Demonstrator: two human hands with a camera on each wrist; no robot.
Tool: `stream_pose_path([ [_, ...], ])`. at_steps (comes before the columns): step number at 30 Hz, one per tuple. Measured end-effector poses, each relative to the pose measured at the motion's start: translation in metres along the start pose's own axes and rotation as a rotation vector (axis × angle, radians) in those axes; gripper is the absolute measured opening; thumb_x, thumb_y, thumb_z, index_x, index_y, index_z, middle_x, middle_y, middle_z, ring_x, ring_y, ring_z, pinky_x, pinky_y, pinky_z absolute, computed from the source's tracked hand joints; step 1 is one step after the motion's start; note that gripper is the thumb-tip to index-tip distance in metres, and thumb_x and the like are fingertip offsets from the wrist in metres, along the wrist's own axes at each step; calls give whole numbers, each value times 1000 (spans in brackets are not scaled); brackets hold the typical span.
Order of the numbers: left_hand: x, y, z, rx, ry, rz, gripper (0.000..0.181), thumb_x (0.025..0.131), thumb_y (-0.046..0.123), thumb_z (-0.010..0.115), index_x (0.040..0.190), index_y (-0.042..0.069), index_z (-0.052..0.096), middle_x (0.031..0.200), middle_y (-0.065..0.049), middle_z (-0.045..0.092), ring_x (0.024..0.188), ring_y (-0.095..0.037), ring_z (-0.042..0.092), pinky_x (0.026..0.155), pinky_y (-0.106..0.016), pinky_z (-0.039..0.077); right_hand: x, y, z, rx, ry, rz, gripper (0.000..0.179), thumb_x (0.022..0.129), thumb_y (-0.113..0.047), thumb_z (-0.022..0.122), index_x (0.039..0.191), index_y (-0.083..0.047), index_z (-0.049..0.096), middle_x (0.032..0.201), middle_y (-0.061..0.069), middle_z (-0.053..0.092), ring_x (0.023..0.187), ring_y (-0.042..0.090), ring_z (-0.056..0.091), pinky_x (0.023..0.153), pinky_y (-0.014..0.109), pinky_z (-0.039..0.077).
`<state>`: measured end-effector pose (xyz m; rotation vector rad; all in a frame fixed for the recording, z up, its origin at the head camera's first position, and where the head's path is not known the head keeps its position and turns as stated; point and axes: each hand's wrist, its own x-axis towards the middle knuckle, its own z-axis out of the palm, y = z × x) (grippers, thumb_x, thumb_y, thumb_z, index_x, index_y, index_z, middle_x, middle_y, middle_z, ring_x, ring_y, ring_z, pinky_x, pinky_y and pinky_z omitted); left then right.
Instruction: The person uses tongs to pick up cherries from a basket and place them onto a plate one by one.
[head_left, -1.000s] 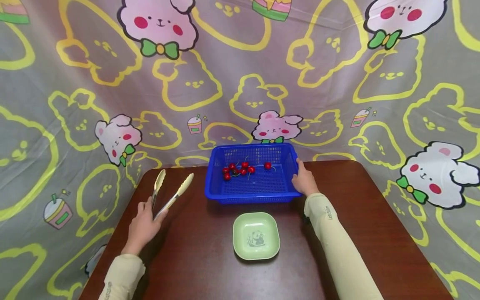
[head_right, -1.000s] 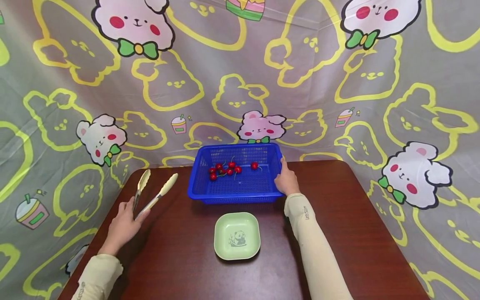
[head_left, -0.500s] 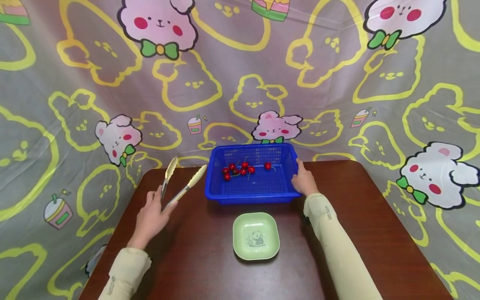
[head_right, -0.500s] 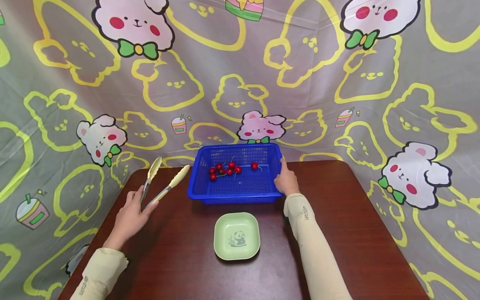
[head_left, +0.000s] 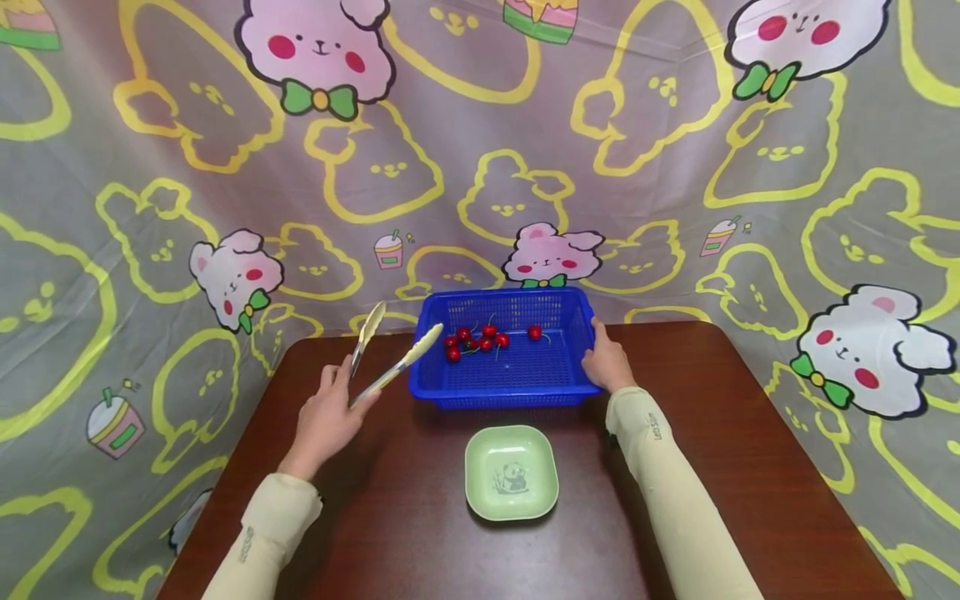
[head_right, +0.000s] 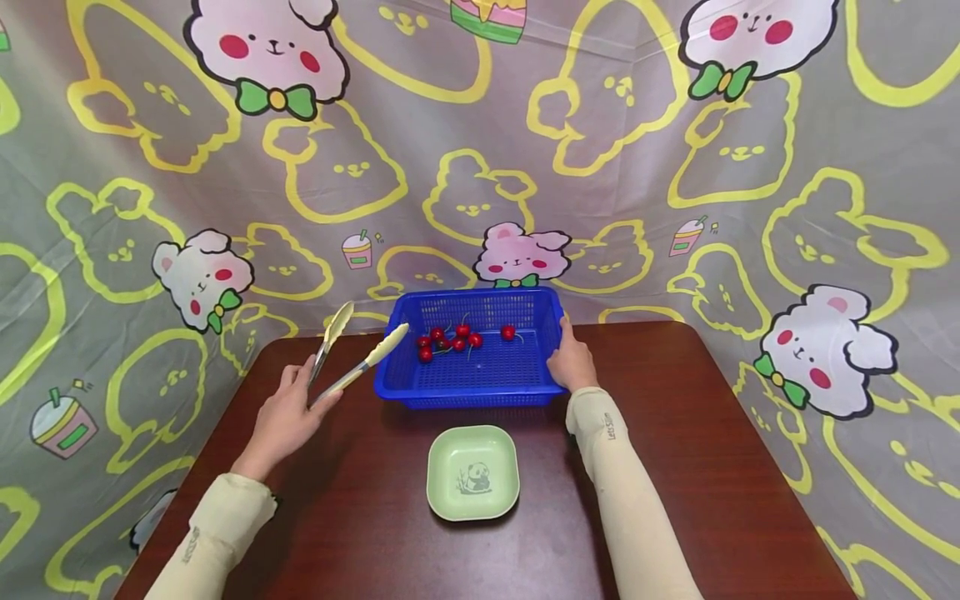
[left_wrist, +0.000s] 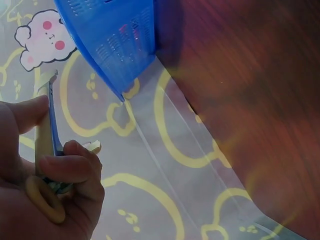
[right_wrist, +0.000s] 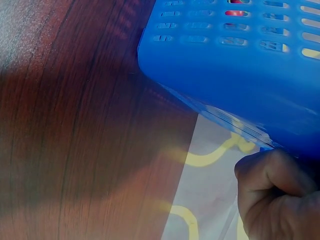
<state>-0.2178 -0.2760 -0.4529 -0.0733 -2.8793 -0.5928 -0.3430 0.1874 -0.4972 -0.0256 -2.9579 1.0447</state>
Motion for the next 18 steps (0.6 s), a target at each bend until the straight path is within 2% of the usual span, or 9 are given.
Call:
stream_pose_path([
  [13, 22, 23, 11, 56, 2, 61, 85, 97, 47, 67, 160, 1, 33, 130, -22, 48, 67, -30, 59, 67, -50, 50, -1, -3, 0, -10, 5, -7, 71, 102, -10, 46, 165, -7, 15, 135, 42, 55, 116, 54, 61, 101, 63, 47],
  [18, 34, 33, 18, 73, -10, 90, 84, 97, 49, 67, 160, 3, 34, 124, -19, 49, 62, -27, 55, 61, -45, 47, -2, -3, -1, -9, 0, -5, 72, 102, -10, 45, 166, -7, 13, 136, 42, 54, 115, 53, 62, 100, 63, 47],
])
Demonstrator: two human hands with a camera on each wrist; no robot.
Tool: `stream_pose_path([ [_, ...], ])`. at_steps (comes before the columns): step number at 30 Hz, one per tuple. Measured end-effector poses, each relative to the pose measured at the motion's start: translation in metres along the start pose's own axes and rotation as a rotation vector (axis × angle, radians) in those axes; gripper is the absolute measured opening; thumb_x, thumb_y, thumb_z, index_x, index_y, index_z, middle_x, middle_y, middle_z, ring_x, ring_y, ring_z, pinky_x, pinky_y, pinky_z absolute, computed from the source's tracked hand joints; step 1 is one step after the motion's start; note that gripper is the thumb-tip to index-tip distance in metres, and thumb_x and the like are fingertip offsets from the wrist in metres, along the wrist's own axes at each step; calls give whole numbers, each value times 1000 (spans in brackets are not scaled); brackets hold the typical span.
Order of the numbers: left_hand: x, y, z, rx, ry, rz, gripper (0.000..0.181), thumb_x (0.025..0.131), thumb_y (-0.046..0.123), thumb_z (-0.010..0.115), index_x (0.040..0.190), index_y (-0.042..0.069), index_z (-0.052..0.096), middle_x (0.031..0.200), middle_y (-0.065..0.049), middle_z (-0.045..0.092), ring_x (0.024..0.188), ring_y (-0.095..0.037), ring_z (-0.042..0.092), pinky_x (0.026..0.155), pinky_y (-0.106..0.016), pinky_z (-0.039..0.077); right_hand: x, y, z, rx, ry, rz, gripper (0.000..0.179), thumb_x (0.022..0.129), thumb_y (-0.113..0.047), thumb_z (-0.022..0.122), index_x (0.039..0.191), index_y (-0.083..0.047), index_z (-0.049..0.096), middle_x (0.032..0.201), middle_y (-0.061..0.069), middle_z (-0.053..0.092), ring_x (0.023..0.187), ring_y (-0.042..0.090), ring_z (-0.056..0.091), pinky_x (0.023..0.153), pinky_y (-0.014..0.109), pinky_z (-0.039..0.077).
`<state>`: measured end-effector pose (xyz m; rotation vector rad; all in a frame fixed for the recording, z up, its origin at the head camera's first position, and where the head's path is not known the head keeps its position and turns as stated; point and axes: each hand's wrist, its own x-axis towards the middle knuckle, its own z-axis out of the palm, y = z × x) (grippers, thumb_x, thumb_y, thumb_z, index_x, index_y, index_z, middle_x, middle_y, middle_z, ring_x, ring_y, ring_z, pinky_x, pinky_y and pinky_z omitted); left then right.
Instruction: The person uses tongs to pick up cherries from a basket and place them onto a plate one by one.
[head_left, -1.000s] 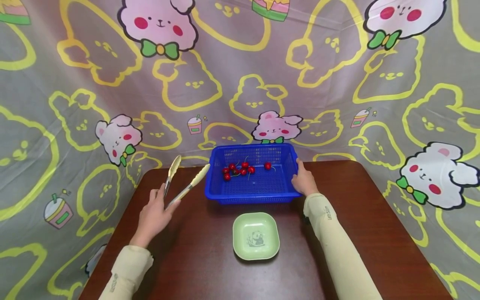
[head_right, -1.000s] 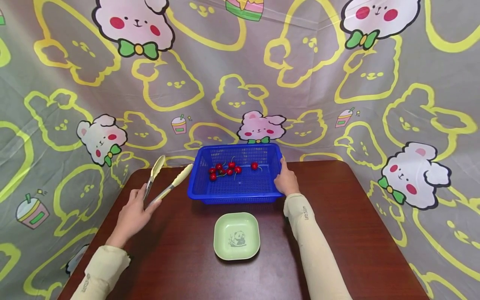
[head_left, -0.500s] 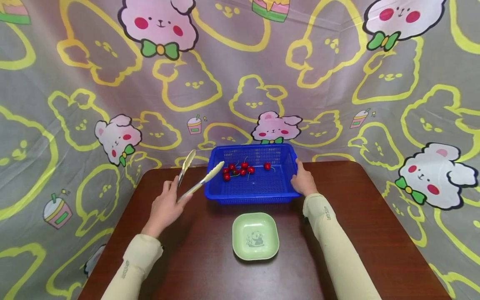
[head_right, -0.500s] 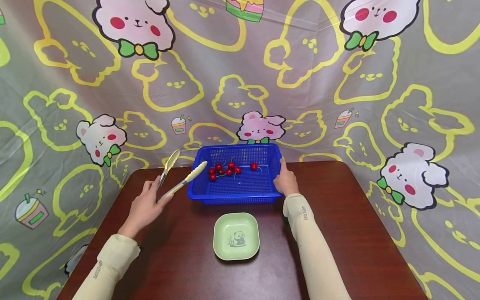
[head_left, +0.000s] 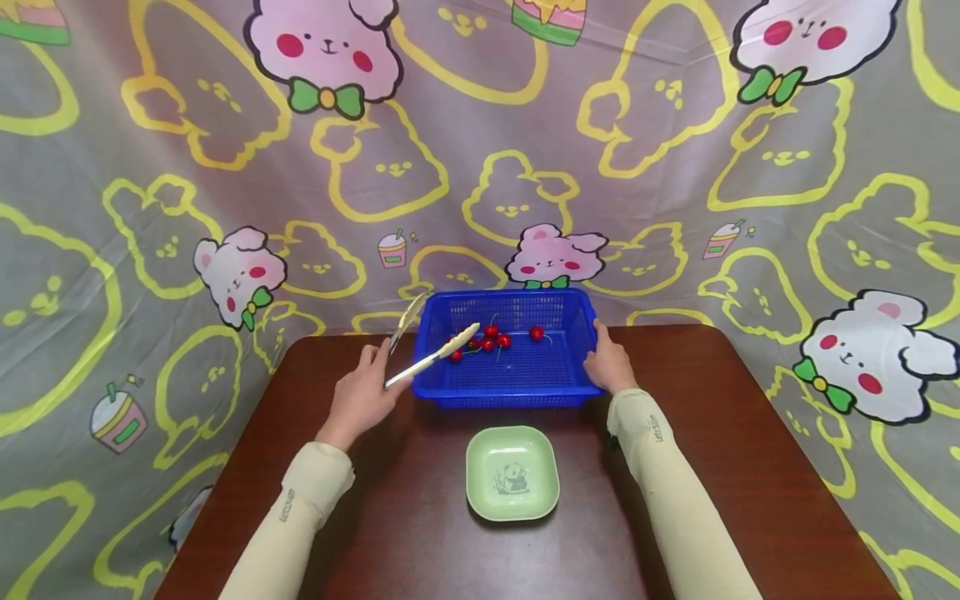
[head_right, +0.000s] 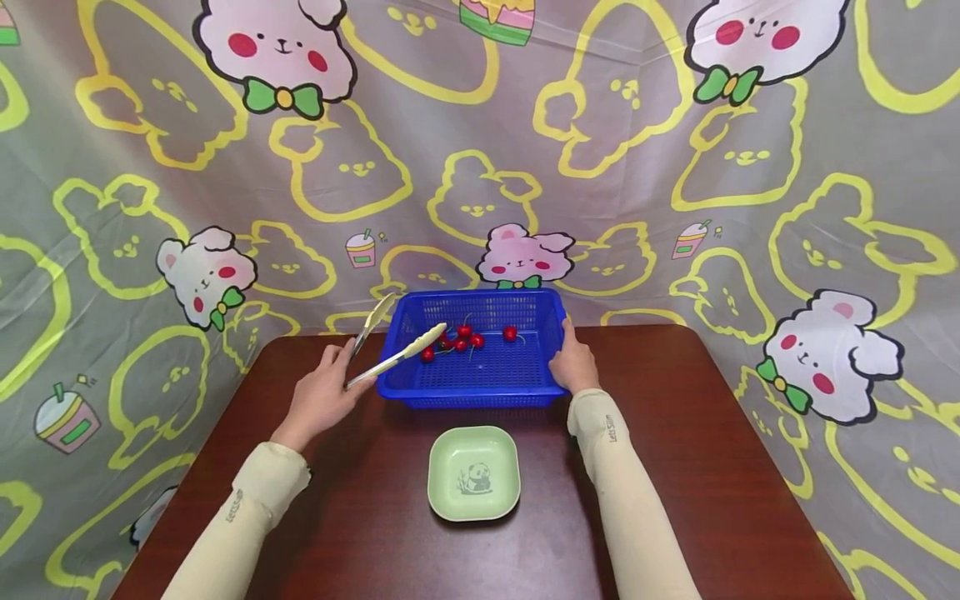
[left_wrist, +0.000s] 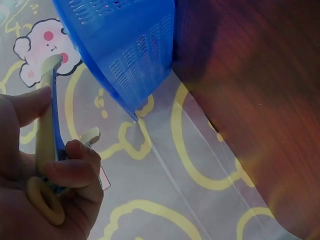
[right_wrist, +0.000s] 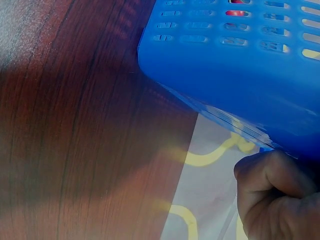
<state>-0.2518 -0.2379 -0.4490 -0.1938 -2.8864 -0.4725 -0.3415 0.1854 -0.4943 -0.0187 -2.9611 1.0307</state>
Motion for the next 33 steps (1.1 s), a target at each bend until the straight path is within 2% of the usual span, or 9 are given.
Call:
stream_pose_path([
  [3, 9, 7, 4, 11, -11, 14, 84, 97, 48, 67, 160, 4, 34, 124, -19, 49, 59, -26, 53, 58, -43, 47, 0, 1, 0, 0, -2, 5, 71, 102, -10, 45, 166, -8, 12, 136, 42, 54, 114, 53, 62, 99, 63, 47],
  [6, 16, 15, 7, 23, -19, 24, 83, 97, 47, 67, 160, 3, 34, 129, -20, 49, 62, -26, 54, 61, -44, 50, 1, 2, 1, -6, -3, 9, 71, 103, -11, 44, 166, -8, 12, 136, 42, 55, 112, 52, 63, 98, 62, 48],
  [10, 25, 24, 11, 40, -22, 42, 81, 97, 48, 67, 159, 4, 37, 132, -20, 51, 68, -29, 58, 67, -48, 53, 1, 4, 2, -2, -4, 10, 71, 103, -11, 44, 166, -9, 11, 132, 41, 57, 101, 47, 65, 93, 60, 50],
  [14, 34, 30, 14, 59, -29, 60, 79, 98, 49, 67, 159, 9, 38, 134, -19, 52, 68, -28, 59, 65, -47, 54, 1, 3, 1, 1, -9, 5, 71, 104, -11, 45, 166, -9, 11, 129, 40, 59, 95, 42, 64, 90, 59, 50],
  [19, 41, 38, 16, 86, -43, 76, 78, 97, 49, 67, 160, 11, 38, 137, -20, 51, 66, -25, 56, 64, -44, 54, 1, 2, 1, 2, -11, 4, 71, 104, -11, 44, 166, -10, 11, 126, 39, 61, 94, 42, 64, 90, 58, 50],
  [23, 45, 43, 18, 142, -57, 88, 79, 98, 49, 66, 160, 11, 38, 146, -22, 49, 69, -26, 59, 67, -44, 56, 1, 1, 1, 7, -16, 7, 71, 104, -12, 43, 167, -11, 10, 124, 39, 62, 90, 40, 62, 88, 57, 50],
  [26, 48, 47, 20, 178, -72, 90, 79, 98, 49, 66, 161, 11, 37, 149, -21, 48, 71, -26, 61, 67, -44, 56, 1, 2, 1, 5, -18, 7, 71, 104, -12, 43, 167, -10, 10, 127, 39, 61, 92, 41, 63, 89, 58, 50],
  [33, 55, 53, 26, 216, -72, 114, 76, 97, 46, 68, 159, 12, 40, 144, -17, 51, 81, -29, 67, 69, -45, 56, 2, 4, 2, -1, -8, 2, 70, 104, -11, 44, 166, -9, 11, 133, 40, 57, 107, 50, 65, 95, 62, 49],
])
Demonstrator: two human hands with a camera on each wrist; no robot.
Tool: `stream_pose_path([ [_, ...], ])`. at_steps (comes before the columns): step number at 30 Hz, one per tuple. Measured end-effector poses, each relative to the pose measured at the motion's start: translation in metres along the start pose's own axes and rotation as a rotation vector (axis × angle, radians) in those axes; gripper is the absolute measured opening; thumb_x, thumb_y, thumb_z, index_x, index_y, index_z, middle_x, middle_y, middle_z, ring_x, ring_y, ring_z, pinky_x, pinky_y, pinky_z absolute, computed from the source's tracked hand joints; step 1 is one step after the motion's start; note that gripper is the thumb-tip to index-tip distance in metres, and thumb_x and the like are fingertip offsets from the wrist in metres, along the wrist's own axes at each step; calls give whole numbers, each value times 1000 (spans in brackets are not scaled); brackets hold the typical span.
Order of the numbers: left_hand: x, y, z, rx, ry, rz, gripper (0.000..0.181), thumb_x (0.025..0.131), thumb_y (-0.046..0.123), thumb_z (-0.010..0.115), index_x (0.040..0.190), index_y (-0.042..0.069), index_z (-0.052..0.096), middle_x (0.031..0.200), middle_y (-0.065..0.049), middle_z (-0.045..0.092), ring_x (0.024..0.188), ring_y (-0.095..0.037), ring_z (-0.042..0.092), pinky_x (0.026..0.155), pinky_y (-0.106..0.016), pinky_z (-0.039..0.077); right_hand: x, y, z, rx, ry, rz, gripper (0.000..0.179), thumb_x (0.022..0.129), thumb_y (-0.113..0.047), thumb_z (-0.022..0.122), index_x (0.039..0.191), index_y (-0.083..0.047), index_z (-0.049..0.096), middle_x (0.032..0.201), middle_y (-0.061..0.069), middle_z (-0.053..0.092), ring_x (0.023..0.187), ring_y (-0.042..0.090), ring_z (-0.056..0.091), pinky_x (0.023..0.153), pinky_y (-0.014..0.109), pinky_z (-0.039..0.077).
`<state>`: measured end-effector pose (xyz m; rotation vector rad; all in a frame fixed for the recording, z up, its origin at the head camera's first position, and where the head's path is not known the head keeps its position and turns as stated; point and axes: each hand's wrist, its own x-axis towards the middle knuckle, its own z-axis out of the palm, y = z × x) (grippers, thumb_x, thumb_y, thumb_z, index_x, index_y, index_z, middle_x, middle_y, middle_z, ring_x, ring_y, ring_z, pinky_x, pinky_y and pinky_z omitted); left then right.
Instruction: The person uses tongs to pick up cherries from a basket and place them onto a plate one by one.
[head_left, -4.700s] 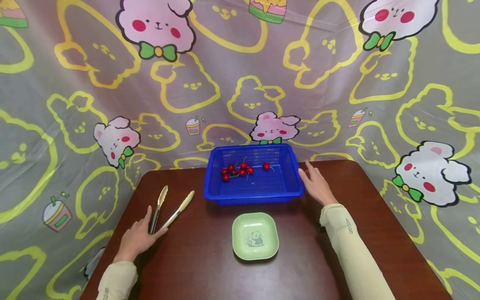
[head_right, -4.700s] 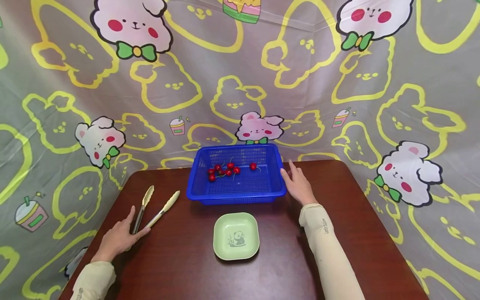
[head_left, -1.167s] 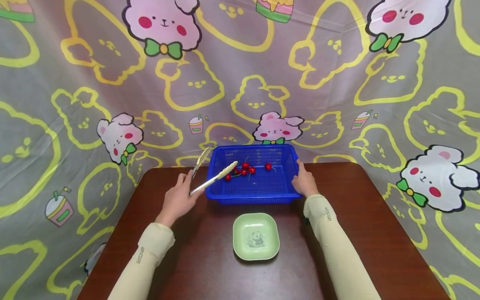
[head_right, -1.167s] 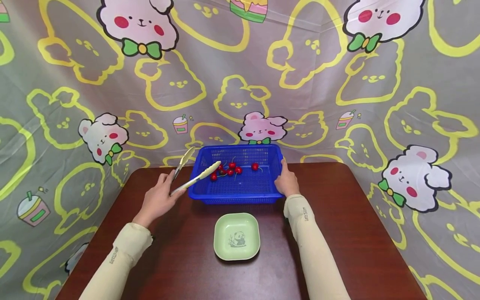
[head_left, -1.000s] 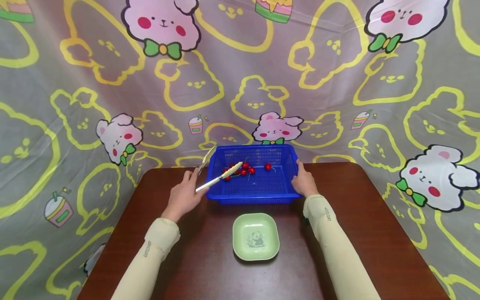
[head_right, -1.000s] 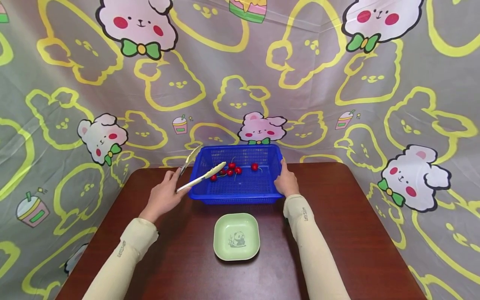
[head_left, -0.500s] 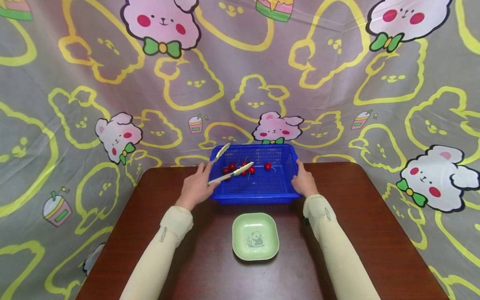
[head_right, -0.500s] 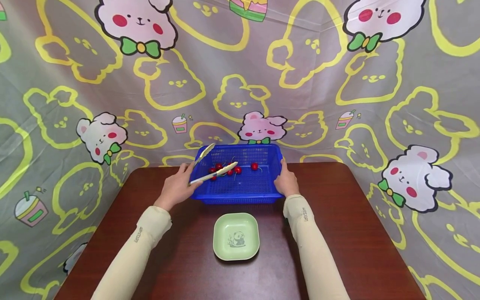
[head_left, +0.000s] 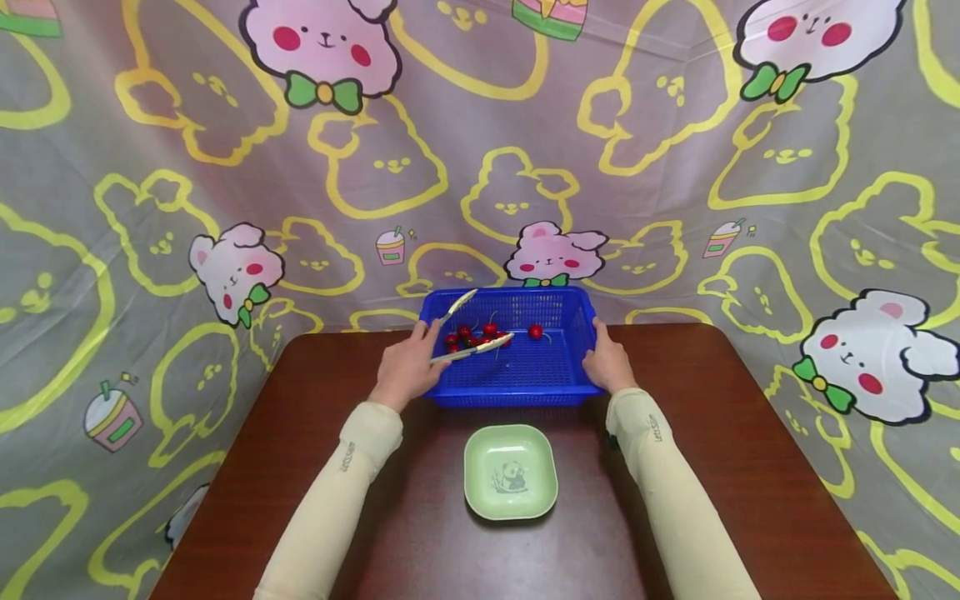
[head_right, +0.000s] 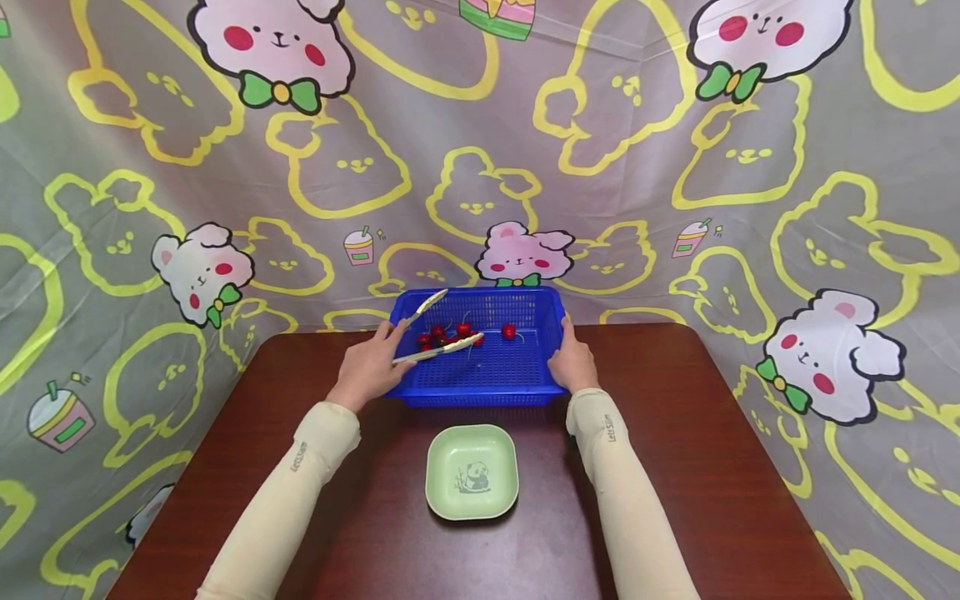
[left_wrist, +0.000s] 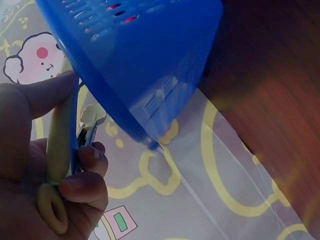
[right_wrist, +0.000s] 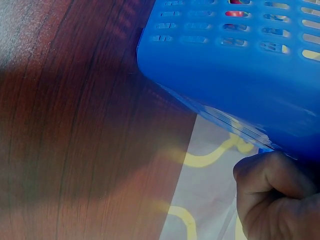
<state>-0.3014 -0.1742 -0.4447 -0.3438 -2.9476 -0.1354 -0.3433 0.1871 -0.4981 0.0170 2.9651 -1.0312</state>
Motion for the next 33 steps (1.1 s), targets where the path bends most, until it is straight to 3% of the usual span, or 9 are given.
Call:
stream_pose_path([
  [9, 5, 7, 8, 43, 12, 29, 75, 95, 44, 72, 157, 12, 44, 138, -15, 55, 75, -25, 64, 66, -43, 56, 0, -3, 1, -1, 2, 4, 71, 103, -12, 44, 166, -10, 11, 134, 41, 57, 107, 49, 64, 97, 61, 49],
  [17, 8, 11, 10, 55, 8, 23, 74, 95, 43, 72, 157, 13, 45, 141, -14, 54, 89, -28, 69, 70, -45, 57, 0, -1, 1, 3, 3, 4, 71, 103, -12, 44, 166, -11, 11, 135, 40, 56, 109, 50, 64, 97, 62, 49],
  [24, 10, 16, 14, 53, 6, 40, 72, 95, 42, 73, 156, 16, 46, 133, -12, 57, 88, -27, 68, 68, -44, 56, -1, -1, 1, 2, 7, 10, 71, 103, -12, 44, 166, -11, 11, 136, 40, 56, 114, 53, 63, 99, 63, 47],
  [33, 15, 20, 18, 74, -56, 31, 68, 97, 44, 69, 157, 20, 46, 148, -10, 54, 112, -29, 69, 80, -45, 59, 0, -2, 2, 6, -1, 16, 71, 104, -14, 44, 167, -12, 11, 130, 39, 59, 100, 45, 65, 92, 59, 50],
])
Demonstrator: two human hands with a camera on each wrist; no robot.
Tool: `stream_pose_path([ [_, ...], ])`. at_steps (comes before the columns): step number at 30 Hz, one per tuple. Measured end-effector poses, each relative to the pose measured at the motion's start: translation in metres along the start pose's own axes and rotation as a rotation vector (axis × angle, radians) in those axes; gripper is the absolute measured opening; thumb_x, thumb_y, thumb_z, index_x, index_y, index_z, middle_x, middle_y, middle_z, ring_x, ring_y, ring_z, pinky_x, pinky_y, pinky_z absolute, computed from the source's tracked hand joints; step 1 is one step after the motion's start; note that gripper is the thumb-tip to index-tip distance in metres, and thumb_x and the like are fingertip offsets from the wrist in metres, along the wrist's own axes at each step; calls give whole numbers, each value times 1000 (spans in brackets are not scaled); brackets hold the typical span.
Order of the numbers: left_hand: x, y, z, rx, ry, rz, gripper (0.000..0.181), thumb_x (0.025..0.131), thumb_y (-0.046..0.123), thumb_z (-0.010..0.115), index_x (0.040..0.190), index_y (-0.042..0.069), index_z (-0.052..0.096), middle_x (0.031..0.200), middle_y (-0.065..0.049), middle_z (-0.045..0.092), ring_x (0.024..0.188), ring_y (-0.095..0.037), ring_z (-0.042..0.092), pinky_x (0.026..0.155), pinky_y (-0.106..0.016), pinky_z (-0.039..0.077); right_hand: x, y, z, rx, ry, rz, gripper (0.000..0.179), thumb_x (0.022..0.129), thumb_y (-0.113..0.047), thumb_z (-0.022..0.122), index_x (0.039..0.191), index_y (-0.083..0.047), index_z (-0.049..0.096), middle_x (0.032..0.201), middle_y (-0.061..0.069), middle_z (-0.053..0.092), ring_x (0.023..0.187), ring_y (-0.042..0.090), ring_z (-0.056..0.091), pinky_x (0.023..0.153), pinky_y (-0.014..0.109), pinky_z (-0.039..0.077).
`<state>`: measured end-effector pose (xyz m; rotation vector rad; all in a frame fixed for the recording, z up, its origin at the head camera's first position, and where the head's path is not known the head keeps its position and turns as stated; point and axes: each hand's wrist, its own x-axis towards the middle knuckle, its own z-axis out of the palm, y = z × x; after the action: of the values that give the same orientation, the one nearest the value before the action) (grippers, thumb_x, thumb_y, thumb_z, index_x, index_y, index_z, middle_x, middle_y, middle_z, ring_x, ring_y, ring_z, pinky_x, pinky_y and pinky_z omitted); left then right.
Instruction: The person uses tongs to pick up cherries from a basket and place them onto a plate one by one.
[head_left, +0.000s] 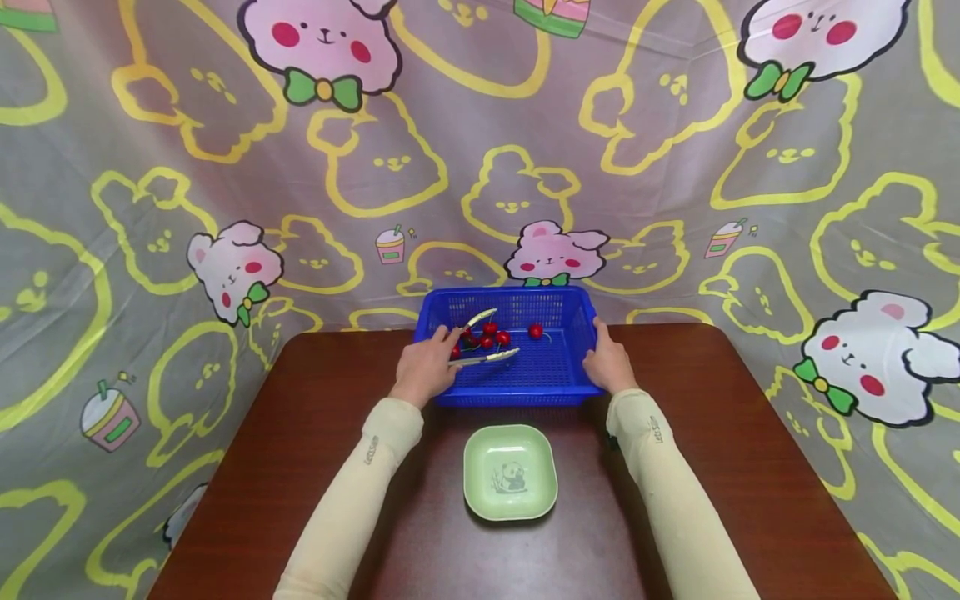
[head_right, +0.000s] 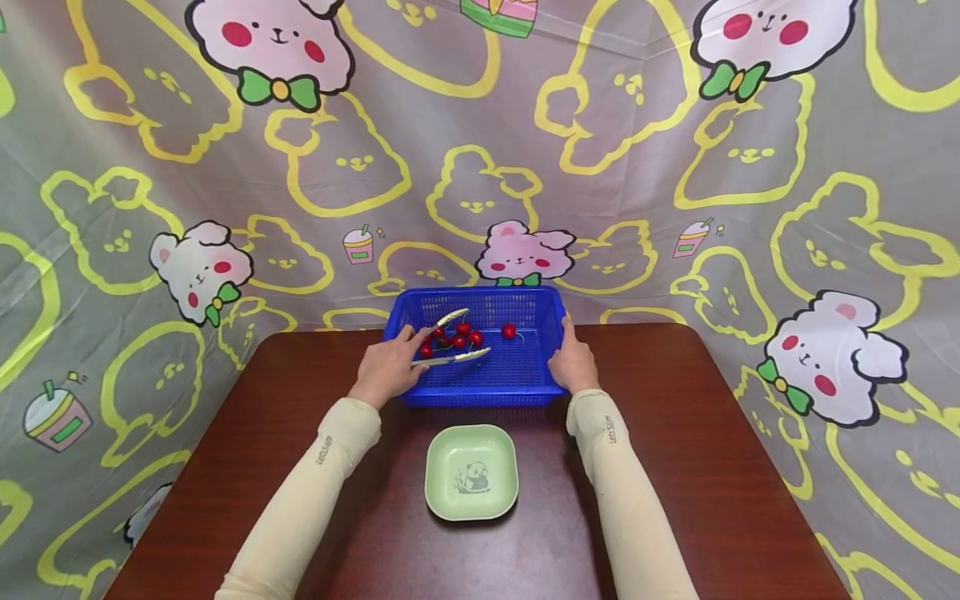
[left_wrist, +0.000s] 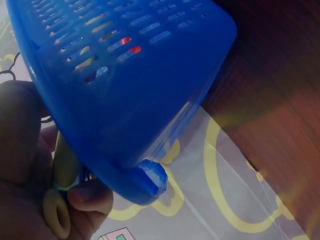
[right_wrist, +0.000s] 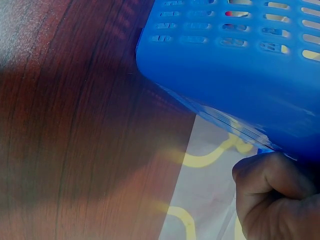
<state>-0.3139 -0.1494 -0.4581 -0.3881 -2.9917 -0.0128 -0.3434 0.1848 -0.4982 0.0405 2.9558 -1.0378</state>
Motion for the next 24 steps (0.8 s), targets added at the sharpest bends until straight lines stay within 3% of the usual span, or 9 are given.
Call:
stream_pose_path([
  [4, 1, 1, 2, 4, -19, 7, 65, 98, 42, 69, 156, 22, 47, 149, -10, 54, 115, -29, 69, 82, -46, 58, -1, 0, -1, -3, -1, 0, 71, 104, -13, 43, 167, -12, 10, 134, 40, 57, 106, 48, 65, 95, 60, 49],
  [19, 2, 6, 9, 41, -4, 25, 55, 98, 38, 70, 149, 23, 56, 126, -4, 61, 83, -22, 65, 69, -41, 56, -1, 0, -1, -13, 8, -11, 71, 103, -11, 44, 166, -9, 12, 135, 41, 55, 118, 55, 60, 102, 63, 46],
  [24, 2, 6, 10, 47, -4, 26, 51, 99, 37, 69, 146, 21, 58, 124, -4, 61, 82, -22, 66, 69, -42, 56, -1, 0, -1, -6, 6, -6, 71, 103, -11, 44, 166, -9, 12, 140, 41, 52, 125, 56, 56, 106, 64, 43],
])
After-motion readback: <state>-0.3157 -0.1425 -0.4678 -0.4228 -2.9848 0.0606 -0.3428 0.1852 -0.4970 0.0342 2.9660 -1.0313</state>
